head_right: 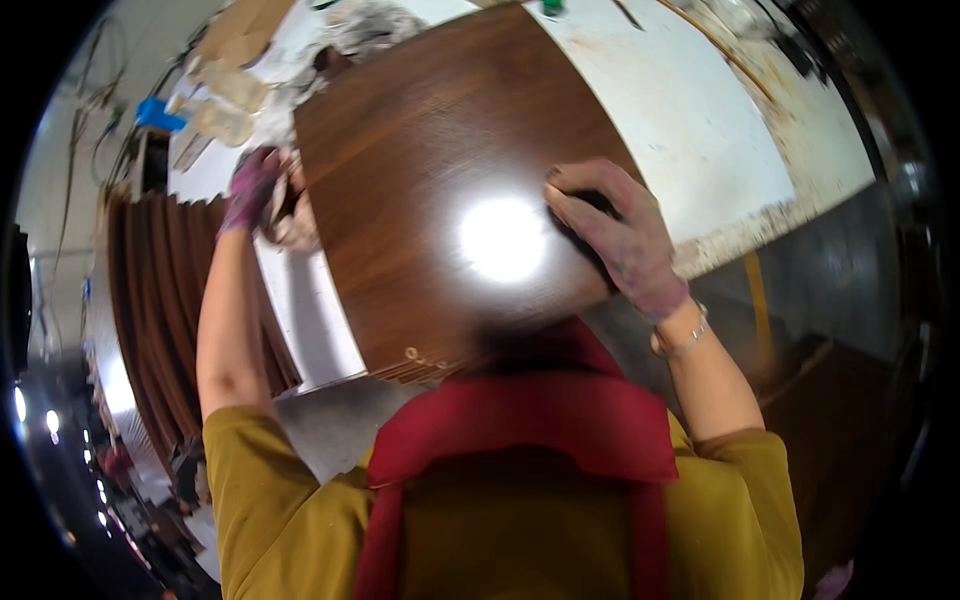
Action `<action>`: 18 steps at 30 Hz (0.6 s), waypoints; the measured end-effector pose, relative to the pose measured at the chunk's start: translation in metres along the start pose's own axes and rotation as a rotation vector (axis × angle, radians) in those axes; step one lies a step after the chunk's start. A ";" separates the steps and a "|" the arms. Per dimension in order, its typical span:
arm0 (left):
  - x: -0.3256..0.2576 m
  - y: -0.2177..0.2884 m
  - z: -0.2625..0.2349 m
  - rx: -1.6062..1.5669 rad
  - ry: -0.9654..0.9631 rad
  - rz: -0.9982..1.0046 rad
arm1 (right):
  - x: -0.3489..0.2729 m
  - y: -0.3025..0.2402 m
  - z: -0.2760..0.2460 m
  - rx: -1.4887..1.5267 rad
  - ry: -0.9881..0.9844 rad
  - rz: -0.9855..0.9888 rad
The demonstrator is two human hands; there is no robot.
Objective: The person applies a liquid from a bottle onto wood-grain panels and rubs the surfaces with a cloth, handling them one at a time and stacking them after each side is finished.
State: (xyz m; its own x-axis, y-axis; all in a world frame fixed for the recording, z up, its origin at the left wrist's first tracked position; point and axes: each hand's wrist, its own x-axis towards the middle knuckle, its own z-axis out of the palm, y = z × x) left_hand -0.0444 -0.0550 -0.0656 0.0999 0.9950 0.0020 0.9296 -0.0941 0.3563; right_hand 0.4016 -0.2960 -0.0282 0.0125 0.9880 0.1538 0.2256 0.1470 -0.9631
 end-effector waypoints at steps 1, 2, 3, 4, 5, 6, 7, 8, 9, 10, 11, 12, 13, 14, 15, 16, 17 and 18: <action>-0.010 -0.022 -0.001 0.069 -0.007 -0.040 | -0.001 0.000 0.000 0.146 0.028 0.090; -0.019 -0.037 -0.001 0.072 0.016 -0.081 | -0.001 -0.002 -0.003 0.371 0.015 0.227; -0.026 -0.050 0.002 0.073 0.040 -0.127 | -0.001 -0.001 -0.007 0.474 0.045 0.242; -0.032 -0.068 0.008 -0.001 0.069 -0.073 | 0.000 0.001 -0.009 0.576 0.065 0.257; -0.037 -0.080 0.015 -0.078 0.103 -0.025 | 0.003 0.003 -0.014 0.675 0.081 0.266; -0.041 -0.082 0.020 -0.090 -0.003 -0.008 | 0.003 0.025 -0.027 0.447 0.011 0.067; -0.048 -0.081 0.022 -0.095 -0.101 0.002 | 0.002 0.031 -0.033 0.498 0.062 0.091; -0.052 -0.076 0.016 -0.027 -0.249 -0.054 | 0.003 0.032 -0.036 0.550 0.111 0.107; -0.060 -0.070 0.016 -0.032 -0.261 -0.055 | 0.003 0.027 -0.043 0.673 0.136 0.185; -0.068 -0.061 0.011 -0.030 -0.233 -0.064 | 0.005 0.021 -0.049 0.800 0.170 0.258; -0.073 -0.055 0.008 -0.027 -0.206 -0.072 | 0.004 0.021 -0.057 0.788 0.187 0.209; -0.076 -0.053 0.007 -0.051 -0.203 -0.079 | 0.001 0.024 -0.067 0.776 0.206 0.160; -0.083 -0.053 0.001 -0.062 -0.198 -0.097 | 0.003 0.022 -0.067 0.780 0.216 0.115; -0.088 -0.053 -0.005 -0.072 -0.194 -0.112 | 0.003 0.014 -0.070 0.688 0.278 0.157; -0.092 -0.060 -0.004 -0.003 -0.204 -0.147 | 0.001 0.007 -0.072 0.674 0.279 0.147; -0.092 -0.056 -0.007 0.164 -0.155 -0.100 | -0.001 0.002 -0.072 0.663 0.287 0.132; -0.090 -0.050 -0.012 0.332 -0.103 -0.053 | -0.003 -0.001 -0.073 0.653 0.297 0.116; -0.085 -0.043 -0.016 0.399 0.033 0.025 | -0.006 -0.003 -0.070 0.624 0.275 0.085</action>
State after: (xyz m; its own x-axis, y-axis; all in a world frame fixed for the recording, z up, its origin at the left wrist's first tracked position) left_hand -0.0981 -0.1354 -0.0663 0.1190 0.9922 0.0384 0.9924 -0.1177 -0.0350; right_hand 0.4692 -0.3052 -0.0103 0.2710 0.9616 0.0427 -0.3899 0.1502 -0.9085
